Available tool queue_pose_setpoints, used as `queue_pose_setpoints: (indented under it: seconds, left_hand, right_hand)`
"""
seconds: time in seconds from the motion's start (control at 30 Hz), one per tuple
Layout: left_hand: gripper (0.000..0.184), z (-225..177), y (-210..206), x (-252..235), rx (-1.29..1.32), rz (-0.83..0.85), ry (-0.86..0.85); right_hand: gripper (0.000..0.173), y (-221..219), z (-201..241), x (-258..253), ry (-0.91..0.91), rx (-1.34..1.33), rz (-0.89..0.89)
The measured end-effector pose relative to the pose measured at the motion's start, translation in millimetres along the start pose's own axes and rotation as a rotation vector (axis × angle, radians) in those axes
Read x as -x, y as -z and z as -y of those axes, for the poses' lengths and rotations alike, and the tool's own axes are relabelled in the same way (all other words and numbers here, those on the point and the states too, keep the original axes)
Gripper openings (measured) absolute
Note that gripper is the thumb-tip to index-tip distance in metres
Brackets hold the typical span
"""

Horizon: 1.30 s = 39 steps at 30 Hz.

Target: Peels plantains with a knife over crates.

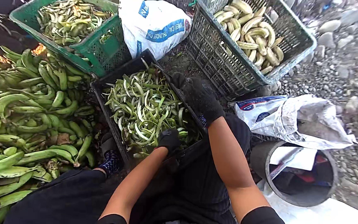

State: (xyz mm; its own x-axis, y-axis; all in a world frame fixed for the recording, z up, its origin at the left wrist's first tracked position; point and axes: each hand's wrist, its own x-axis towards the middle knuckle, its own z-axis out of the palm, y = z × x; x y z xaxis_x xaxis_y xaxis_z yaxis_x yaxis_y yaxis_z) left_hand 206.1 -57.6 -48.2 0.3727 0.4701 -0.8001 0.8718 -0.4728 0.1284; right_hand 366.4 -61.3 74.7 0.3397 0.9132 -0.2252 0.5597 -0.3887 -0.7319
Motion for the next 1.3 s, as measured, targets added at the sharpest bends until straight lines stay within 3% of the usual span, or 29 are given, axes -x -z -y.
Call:
queue_pose_setpoints:
  seconds: [0.1, 0.23, 0.3, 0.37, 0.47, 0.57, 0.67, 0.77, 0.93, 1.0, 1.13, 1.17, 1.23, 1.3]
  left_hand:
    - [0.045, 40.8, 18.7, 11.2, 0.352, -0.121, -0.204]
    - [0.039, 98.3, 32.4, 36.2, 1.164, -0.33, -0.56]
    - [0.054, 123.7, 45.8, 55.6, 1.348, -0.385, -0.524]
    - [0.049, 146.2, 59.6, 72.6, 1.488, -0.519, -0.435]
    - [0.036, 168.2, 73.1, 92.7, 1.524, -0.826, -0.299]
    - [0.046, 182.6, 66.7, 91.6, 1.615, -1.019, -0.242]
    - [0.047, 176.7, 68.4, 70.6, 1.708, -1.244, -0.214]
    - [0.042, 162.1, 69.5, 64.1, 1.674, -1.285, -0.152]
    - [0.047, 147.5, 74.0, 67.0, 1.887, -1.19, -0.095]
    - [0.049, 147.8, 70.9, 64.4, 1.882, -1.178, -0.069]
    - [0.05, 142.1, 68.5, 61.8, 1.776, -1.182, -0.076]
    - [0.048, 138.7, 68.2, 63.1, 1.747, -1.198, -0.112]
    - [0.042, 133.2, 67.2, 63.1, 1.726, -1.234, -0.186]
    - [0.041, 135.6, 67.2, 59.9, 1.768, -1.236, -0.212]
  right_hand:
    - [0.054, -0.3, 0.4, -1.0, 0.004, -0.017, -0.018]
    - [0.057, -15.2, -0.1, -14.0, 0.025, -0.059, 0.001]
    - [0.059, -28.7, 0.1, -17.5, 0.018, -0.222, 0.068]
    - [0.065, -44.4, 8.9, -15.6, 0.003, -0.396, 0.157]
    - [0.054, -79.7, 26.2, -6.8, 0.014, -0.612, 0.271]
    - [0.047, -116.9, 44.7, 14.6, 0.029, -0.734, 0.444]
    - [0.05, -146.3, 59.6, 31.3, 0.051, -0.665, 0.52]
    - [0.054, -168.1, 58.6, 35.0, -0.021, -0.629, 0.528]
    - [0.053, -168.4, 55.8, 33.3, -0.023, -0.692, 0.429]
    - [0.05, -160.0, 64.1, 36.4, 0.111, -0.77, 0.329]
    - [0.068, -141.8, 82.1, 49.3, 0.666, -0.974, 0.055]
    - [0.064, -142.8, 79.4, 49.5, 0.697, -0.987, 0.035]
    - [0.048, -154.9, 59.8, 45.3, 0.465, -0.666, 0.099]
    - [0.05, -170.3, 37.3, 34.1, 0.132, -0.157, 0.469]
